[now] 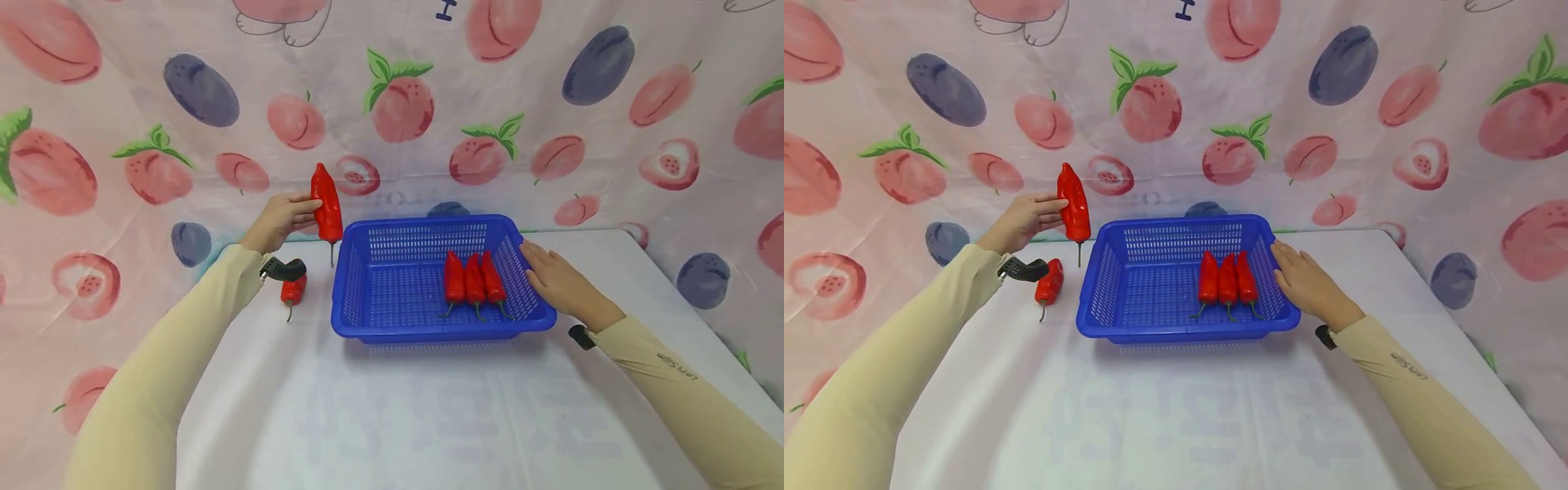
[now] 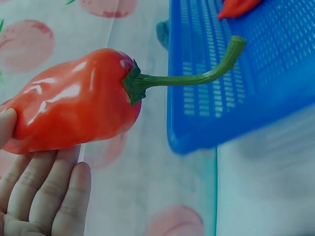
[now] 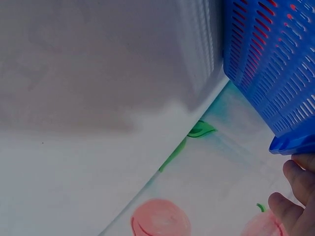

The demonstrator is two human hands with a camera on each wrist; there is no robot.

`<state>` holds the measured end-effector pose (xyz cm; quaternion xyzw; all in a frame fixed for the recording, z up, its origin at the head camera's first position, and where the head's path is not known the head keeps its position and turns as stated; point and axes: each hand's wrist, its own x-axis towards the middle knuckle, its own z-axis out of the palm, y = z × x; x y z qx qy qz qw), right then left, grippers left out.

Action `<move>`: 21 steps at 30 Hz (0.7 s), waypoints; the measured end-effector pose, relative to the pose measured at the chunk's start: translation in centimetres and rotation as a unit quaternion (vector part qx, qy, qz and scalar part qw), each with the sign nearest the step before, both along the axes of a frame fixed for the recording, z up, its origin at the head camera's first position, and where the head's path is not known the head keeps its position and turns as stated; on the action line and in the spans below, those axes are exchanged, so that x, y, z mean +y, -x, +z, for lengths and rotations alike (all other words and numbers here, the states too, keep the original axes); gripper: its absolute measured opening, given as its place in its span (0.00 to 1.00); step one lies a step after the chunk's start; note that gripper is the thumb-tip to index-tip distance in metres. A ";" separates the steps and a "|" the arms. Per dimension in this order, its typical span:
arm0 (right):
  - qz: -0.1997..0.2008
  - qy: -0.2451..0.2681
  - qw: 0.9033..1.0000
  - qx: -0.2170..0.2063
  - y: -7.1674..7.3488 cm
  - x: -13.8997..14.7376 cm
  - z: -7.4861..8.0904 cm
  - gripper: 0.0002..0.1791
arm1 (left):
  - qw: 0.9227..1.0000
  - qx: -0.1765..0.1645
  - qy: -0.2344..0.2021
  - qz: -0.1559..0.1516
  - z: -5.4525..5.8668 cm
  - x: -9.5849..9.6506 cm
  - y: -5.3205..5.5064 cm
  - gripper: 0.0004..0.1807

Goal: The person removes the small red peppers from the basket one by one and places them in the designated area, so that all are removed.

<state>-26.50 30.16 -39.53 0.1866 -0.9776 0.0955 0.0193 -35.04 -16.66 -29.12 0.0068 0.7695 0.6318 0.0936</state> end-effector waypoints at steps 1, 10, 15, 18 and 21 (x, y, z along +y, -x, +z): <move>0.000 -0.002 1.000 0.001 0.0 0.0 0.0 0.31 | 1.000 0.000 0.005 0.003 0.1 -0.4 -0.1 0.29; 0.006 -0.016 1.000 0.018 0.0 0.0 0.1 0.31 | 1.000 0.004 0.017 0.014 0.4 -3.6 -1.1 0.33; 0.007 -0.025 0.999 0.024 -0.1 0.0 0.1 0.30 | 1.000 -0.007 0.012 0.018 -0.4 -4.8 -1.4 0.34; 0.006 -0.026 0.999 0.026 -0.1 -0.1 0.1 0.30 | 1.000 -0.019 0.003 0.020 -0.7 -5.5 -1.7 0.35; 0.006 -0.025 0.999 0.026 -0.1 -0.2 0.1 0.30 | 0.999 -0.029 -0.017 0.021 -1.0 -6.1 -1.8 0.36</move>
